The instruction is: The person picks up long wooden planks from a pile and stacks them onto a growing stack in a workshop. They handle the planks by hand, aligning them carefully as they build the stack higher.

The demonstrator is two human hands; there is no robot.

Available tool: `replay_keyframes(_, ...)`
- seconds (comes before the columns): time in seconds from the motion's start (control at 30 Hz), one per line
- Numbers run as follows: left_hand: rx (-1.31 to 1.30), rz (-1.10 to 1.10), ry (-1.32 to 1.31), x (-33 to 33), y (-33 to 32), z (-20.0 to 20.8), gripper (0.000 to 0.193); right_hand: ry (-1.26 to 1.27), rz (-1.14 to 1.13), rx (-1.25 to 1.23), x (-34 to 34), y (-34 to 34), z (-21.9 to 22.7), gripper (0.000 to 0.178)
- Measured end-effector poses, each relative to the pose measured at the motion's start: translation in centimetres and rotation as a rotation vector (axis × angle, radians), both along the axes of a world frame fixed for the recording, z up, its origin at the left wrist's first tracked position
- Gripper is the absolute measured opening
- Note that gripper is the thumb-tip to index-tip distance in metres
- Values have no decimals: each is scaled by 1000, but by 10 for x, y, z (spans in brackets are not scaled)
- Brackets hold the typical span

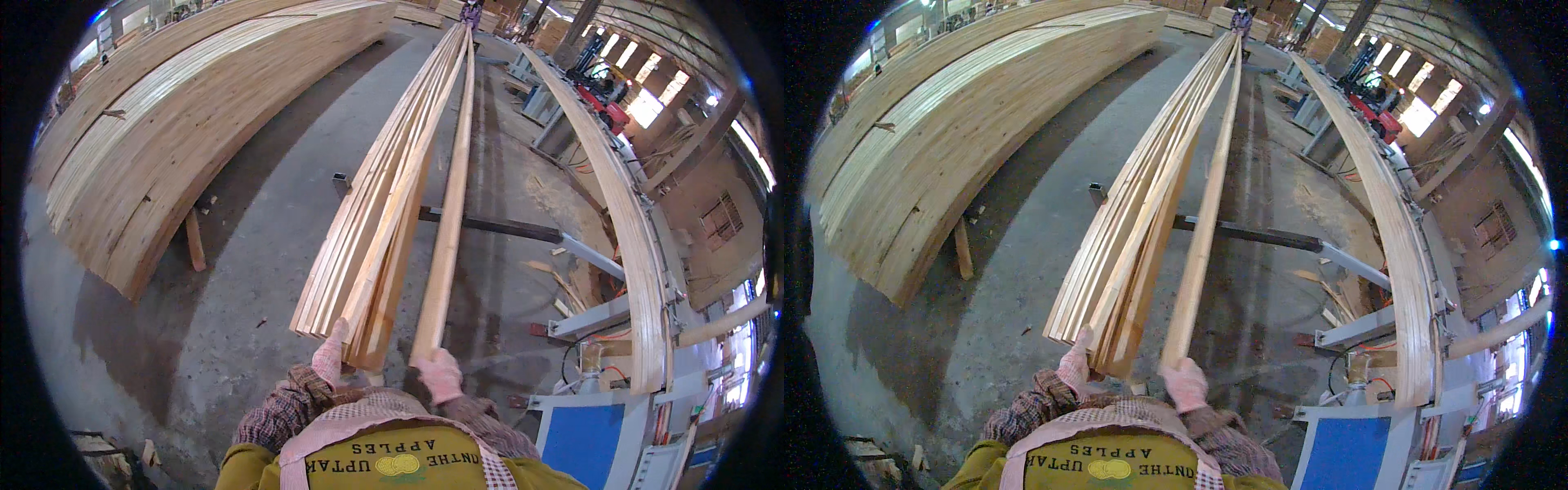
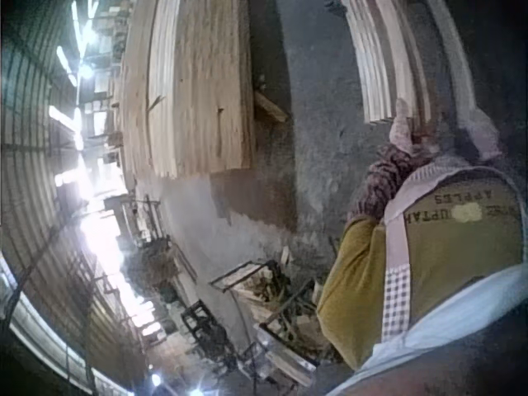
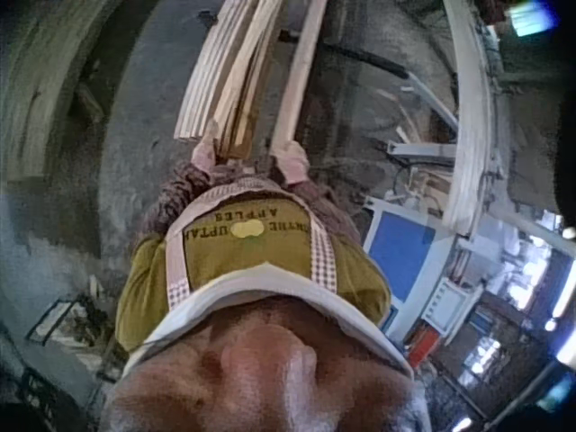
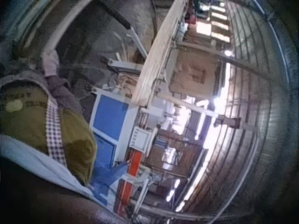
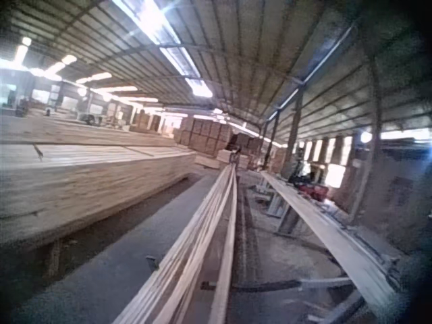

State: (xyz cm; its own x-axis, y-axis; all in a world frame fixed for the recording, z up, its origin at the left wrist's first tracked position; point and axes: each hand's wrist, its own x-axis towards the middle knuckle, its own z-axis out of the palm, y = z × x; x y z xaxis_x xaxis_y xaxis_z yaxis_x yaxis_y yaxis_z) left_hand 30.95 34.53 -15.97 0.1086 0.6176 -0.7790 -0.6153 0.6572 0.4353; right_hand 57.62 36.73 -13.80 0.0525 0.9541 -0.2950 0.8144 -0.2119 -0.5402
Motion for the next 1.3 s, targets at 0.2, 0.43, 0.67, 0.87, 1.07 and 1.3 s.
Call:
replay_keyframes(0.2, 30, 104, 110, 9, 4, -17, 75, -224, 148, -132, -3, 11, 29, 60)
replay_keyframes(0.43, 443, -243, 859, 18, -9, -52, 89, -26, 40, -136, -23, 20, 23, 84)
replay_keyframes(0.67, 269, -577, 1411, 53, -7, 14, 120, 271, -122, 52, -38, 45, 14, 105)
replay_keyframes(0.87, 361, -496, 1450, 44, -7, -35, 123, 538, -261, -37, -62, 63, -19, 93)
replay_keyframes(1.07, 290, -369, 1344, 49, -3, -19, 117, 1147, -586, -369, -43, 70, -78, 57)
replay_keyframes(1.3, 926, -1012, 1727, 74, -8, 44, 62, 1122, -632, -387, 22, 60, 36, 60)
